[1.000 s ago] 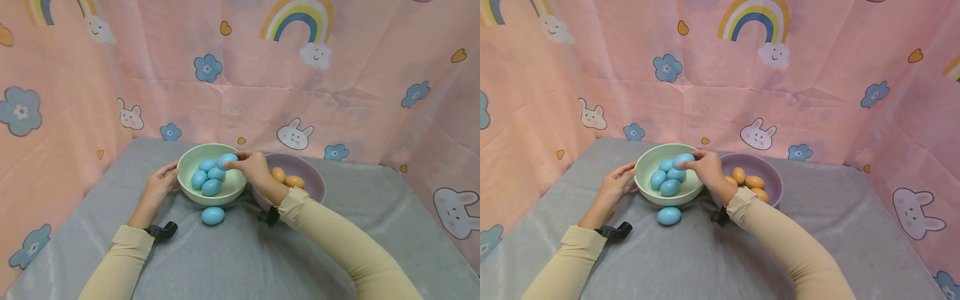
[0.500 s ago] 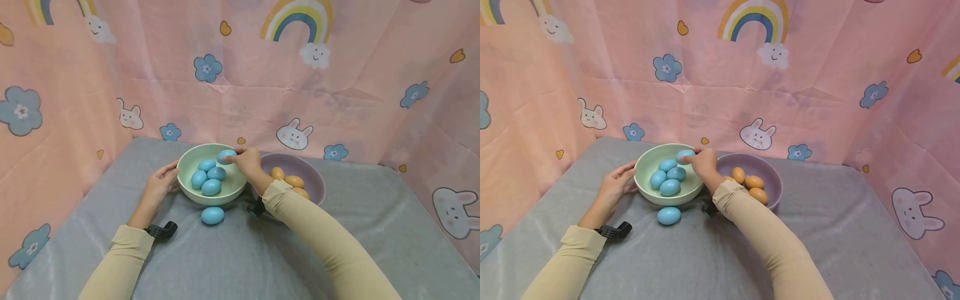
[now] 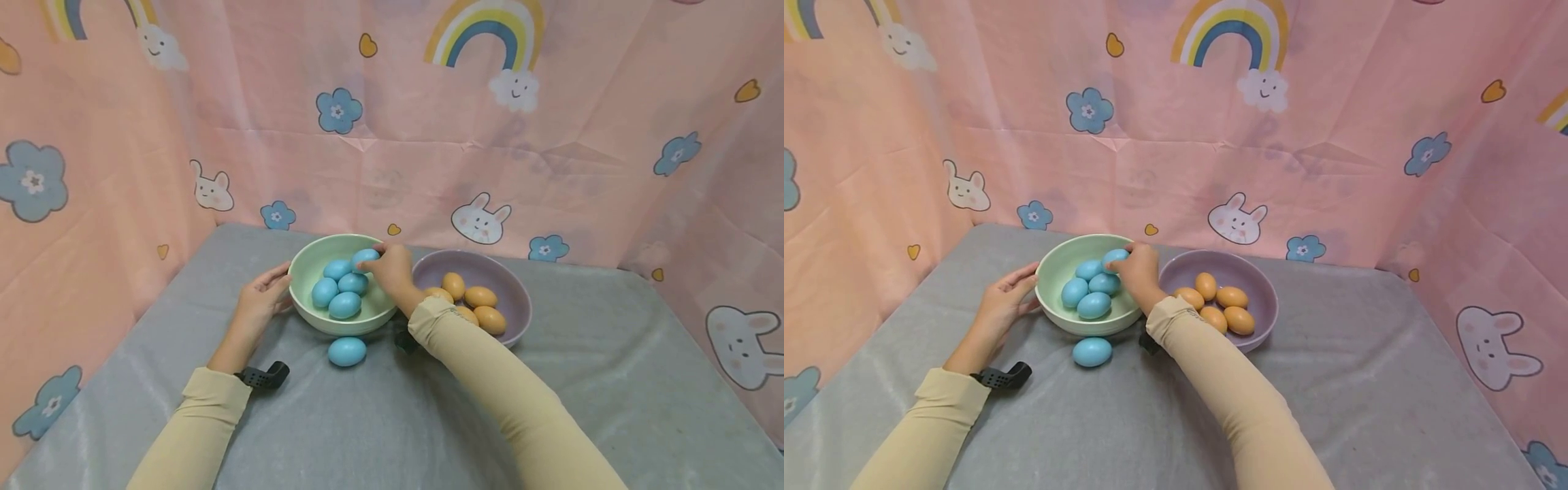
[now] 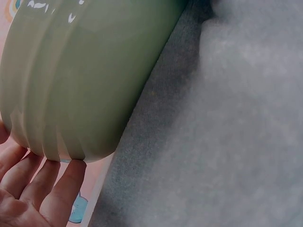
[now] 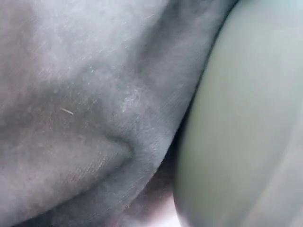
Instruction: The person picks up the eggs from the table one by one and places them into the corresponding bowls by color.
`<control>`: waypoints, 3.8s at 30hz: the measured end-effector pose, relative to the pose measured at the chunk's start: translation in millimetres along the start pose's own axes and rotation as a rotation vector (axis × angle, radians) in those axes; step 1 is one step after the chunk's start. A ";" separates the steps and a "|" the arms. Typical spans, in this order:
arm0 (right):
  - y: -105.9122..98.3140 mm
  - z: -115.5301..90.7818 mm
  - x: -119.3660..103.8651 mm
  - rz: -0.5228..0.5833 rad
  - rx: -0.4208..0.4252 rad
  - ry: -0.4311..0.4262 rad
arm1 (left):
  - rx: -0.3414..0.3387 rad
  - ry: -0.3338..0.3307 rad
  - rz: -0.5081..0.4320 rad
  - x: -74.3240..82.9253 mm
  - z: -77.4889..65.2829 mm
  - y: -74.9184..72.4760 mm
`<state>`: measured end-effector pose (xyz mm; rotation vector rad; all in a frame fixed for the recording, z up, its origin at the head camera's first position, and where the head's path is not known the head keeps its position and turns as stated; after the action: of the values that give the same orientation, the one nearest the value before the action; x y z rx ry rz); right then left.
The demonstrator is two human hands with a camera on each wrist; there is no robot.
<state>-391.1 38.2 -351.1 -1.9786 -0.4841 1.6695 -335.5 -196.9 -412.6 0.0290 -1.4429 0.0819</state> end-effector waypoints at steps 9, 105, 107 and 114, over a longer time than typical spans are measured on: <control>10.3 6.5 5.6 -0.092 0.003 0.034 | -0.009 0.002 -0.010 -0.1 0.1 -0.4; 31.4 -109.4 73.7 0.105 -0.418 0.078 | 0.017 -0.007 0.008 -3.2 2.0 -1.7; 33.2 -109.1 73.4 0.116 -0.412 0.074 | 0.016 -0.009 0.008 -3.3 2.0 -1.8; 37.9 -107.9 70.7 0.116 -0.401 0.047 | 0.009 -0.001 0.000 -2.9 1.6 -1.5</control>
<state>-274.0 31.6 -417.0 -2.3642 -0.7477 1.6918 -337.3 -198.6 -415.2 0.0366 -1.4439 0.0890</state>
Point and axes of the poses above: each hand's wrist, its own z-axis towards the middle knuckle, its own y-axis out of the palm, x = y × z, the point moved 9 cm from there along z, towards the middle knuckle, and after that the axes turned 12 degrees about y, right-handed, at the moved point
